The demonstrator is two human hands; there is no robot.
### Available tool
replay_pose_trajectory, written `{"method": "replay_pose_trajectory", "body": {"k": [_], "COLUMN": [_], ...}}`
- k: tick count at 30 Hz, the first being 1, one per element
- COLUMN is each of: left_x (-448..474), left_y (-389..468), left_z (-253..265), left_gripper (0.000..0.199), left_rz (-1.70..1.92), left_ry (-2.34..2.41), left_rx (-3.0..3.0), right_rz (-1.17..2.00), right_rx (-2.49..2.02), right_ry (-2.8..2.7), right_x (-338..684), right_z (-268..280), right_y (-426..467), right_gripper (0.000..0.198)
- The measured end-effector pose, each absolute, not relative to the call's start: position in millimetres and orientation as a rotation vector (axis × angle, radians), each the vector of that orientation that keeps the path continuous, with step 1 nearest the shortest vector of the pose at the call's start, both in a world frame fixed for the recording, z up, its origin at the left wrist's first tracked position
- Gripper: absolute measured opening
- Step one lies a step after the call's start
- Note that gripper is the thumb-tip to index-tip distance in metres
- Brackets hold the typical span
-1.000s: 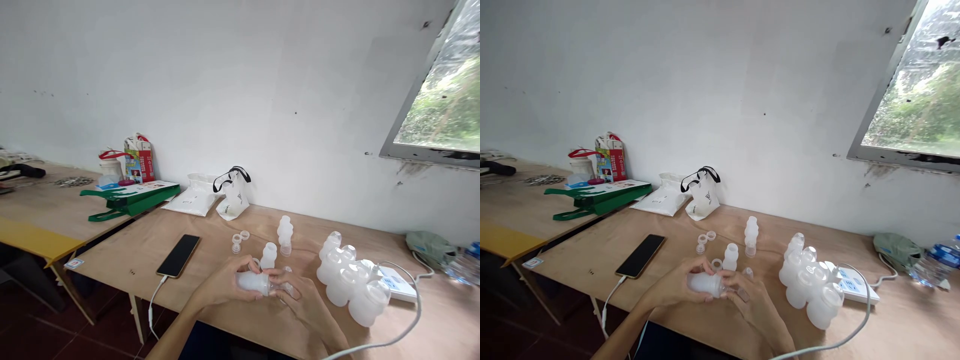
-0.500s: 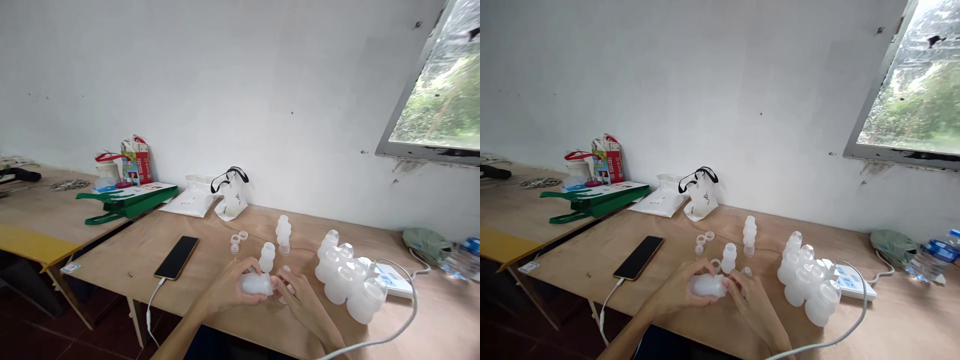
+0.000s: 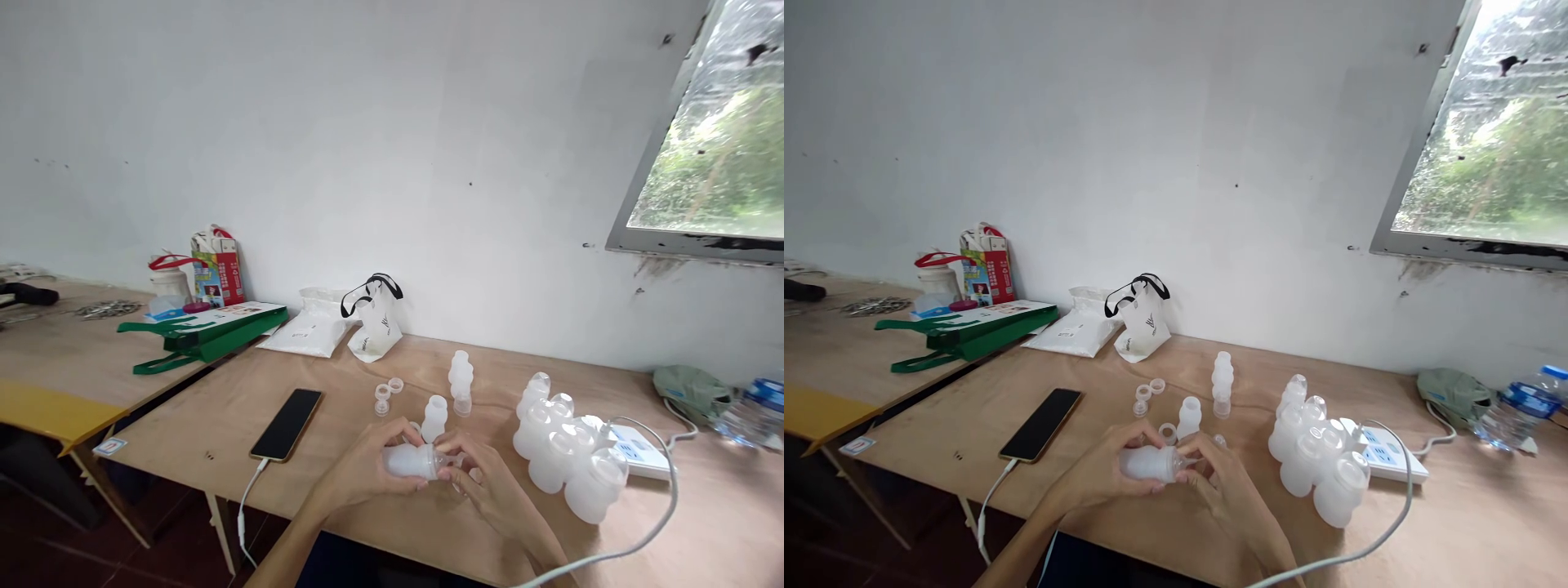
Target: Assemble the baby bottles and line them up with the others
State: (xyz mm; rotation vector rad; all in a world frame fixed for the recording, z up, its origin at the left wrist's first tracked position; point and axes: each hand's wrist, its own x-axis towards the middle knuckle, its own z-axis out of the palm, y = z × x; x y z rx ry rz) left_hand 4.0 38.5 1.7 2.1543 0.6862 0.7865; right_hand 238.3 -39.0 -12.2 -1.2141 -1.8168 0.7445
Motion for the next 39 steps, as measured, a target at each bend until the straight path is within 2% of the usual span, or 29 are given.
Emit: {"method": "replay_pose_trajectory", "body": {"k": [9,14,20,25,29,35,39], "left_x": [6,4,4,1,-1,4,8], "left_y": [40,49,62,60,54,41,39], "left_z": [-3,-8,-12,-7,-2,0,0], "left_gripper": [0.044,0.05,0.069,0.057,0.05,0.044,0.041], "left_rz": [0.735,0.662,0.485,0.546,0.581,0.676,0.692], "left_ry": [0.671,0.504,0.425,0.454,0.558,0.677,0.693], "left_rx": [2.022,1.84,1.643,1.732,1.872,2.039,2.049], "right_rz": [0.652,0.489,0.337,0.469,0.532,0.491,0.52], "right_rx": [-1.102,-0.994,-0.962,-1.106,-1.263,-1.404,-1.432], "right_ry": [-1.846,-1.944,-2.045,-1.964,-1.9,-1.886,-1.88], "right_x": [239,239,232,234,235,229,231], "right_z": [-6,-12,-17,-17,-18,-20,-17], "right_y": [-41,-40,-44,-43,-41,-38,-37], "right_gripper": [0.013,0.021,0.035,0.02,0.022,0.048,0.053]}}
